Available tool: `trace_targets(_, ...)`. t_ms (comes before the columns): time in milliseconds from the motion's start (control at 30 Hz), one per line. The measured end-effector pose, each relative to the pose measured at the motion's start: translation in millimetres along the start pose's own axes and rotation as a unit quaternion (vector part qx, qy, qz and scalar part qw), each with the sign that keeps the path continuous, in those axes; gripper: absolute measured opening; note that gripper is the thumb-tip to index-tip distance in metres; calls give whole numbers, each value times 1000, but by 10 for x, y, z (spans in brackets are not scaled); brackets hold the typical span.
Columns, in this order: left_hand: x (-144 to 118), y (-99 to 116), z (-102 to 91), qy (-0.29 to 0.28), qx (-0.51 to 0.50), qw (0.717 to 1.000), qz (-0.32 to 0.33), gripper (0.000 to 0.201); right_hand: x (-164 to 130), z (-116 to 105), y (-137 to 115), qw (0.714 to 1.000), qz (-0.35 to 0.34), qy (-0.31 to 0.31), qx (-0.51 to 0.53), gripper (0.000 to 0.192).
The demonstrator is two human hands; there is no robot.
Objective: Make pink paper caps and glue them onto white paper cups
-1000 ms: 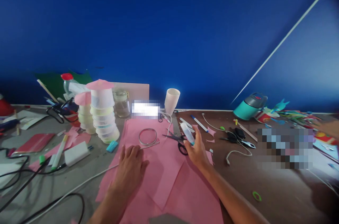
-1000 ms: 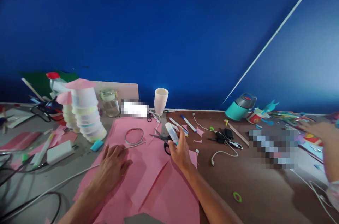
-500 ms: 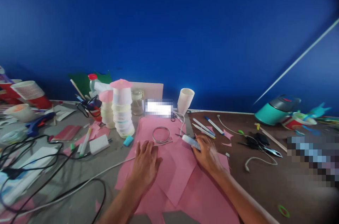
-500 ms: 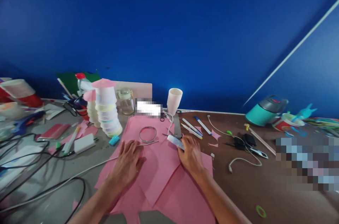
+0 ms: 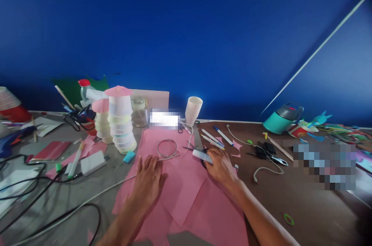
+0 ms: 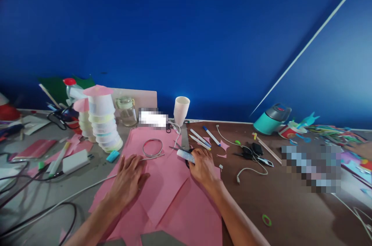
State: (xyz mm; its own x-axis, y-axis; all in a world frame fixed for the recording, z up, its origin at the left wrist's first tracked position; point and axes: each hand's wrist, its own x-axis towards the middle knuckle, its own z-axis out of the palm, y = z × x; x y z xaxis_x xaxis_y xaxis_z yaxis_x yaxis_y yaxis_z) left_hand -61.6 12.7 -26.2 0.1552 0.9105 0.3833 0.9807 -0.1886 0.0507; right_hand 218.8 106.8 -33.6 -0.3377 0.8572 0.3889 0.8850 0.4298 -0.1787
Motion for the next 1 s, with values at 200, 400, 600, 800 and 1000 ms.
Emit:
trace_targets(200,0,-34,43,-2,1,1000,3,25,38,-190,106,998,-37,-54,-26,8)
trace_targets(400,-14,-55,42,12,15,1000,15,25,45,-234,423,997,-11,-52,-48,9)
trace_targets(600,-19,-54,40,12,-5,1000,14,24,61,-226,593,998,58,8,18,6)
trace_targets(800,9,-50,18,-21,-16,1000,11,26,82,-226,143,956,98,19,276,27)
trace_targets(1000,23,-23,15,-38,-56,997,21,29,127,-162,-89,933,114,13,340,16)
